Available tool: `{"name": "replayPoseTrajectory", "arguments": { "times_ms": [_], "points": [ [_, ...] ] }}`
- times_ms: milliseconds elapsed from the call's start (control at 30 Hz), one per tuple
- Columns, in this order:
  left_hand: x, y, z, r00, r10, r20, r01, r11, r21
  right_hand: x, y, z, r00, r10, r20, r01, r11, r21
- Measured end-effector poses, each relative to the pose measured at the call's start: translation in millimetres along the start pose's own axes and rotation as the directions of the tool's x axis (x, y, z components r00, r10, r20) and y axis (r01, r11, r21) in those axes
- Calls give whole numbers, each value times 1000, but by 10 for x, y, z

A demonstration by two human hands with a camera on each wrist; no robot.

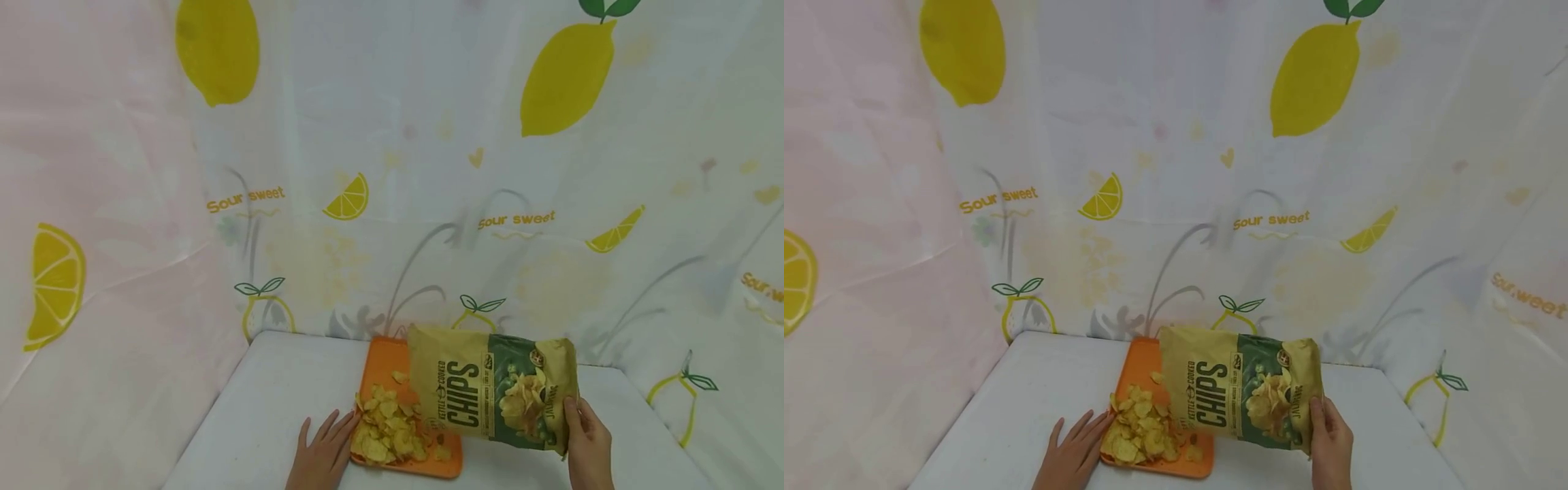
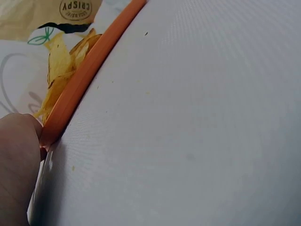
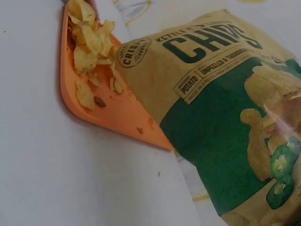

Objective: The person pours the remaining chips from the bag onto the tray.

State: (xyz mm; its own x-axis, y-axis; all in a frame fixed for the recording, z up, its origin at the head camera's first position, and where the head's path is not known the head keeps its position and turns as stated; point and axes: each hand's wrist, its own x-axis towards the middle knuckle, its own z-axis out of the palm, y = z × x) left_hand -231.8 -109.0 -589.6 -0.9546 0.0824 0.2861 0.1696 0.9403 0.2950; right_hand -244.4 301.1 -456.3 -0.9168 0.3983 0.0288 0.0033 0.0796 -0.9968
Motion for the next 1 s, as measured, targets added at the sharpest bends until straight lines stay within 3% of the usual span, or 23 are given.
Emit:
{"name": "replayPoseTrajectory", "arguments": {
  "times_ms": [167,233,300,367,500,667,767,867,1000],
  "points": [
    [6,-10,0,1000,3,13,-4,1000,27,179,267,-96,999,-41,8,40,990,136],
    [4,-10,0,1000,1,10,-1,1000,23,136,214,-79,999,-30,9,29,994,104],
    [-1,-5,6,1000,1,2,-1,1000,20,44,90,-52,1000,19,15,-19,1000,-11],
    [-6,-2,15,1000,3,-4,-3,1000,15,33,89,-61,999,36,35,-35,999,-21],
    [-17,-4,30,1000,7,-26,-7,1000,28,72,148,-68,1000,-15,17,14,997,74],
    [-19,-10,32,998,21,-53,-20,999,27,-110,-174,28,999,22,-26,-24,996,-89],
    [-15,-18,22,999,14,-38,-13,1000,21,-145,-238,41,998,54,-23,-54,998,-43],
    [-7,-26,9,1000,-1,-11,1,1000,5,-117,-218,37,997,73,-16,-73,997,40],
    [5,-17,-8,1000,-9,25,9,1000,-12,69,66,-65,999,47,11,-47,999,-3]
  ]
}}
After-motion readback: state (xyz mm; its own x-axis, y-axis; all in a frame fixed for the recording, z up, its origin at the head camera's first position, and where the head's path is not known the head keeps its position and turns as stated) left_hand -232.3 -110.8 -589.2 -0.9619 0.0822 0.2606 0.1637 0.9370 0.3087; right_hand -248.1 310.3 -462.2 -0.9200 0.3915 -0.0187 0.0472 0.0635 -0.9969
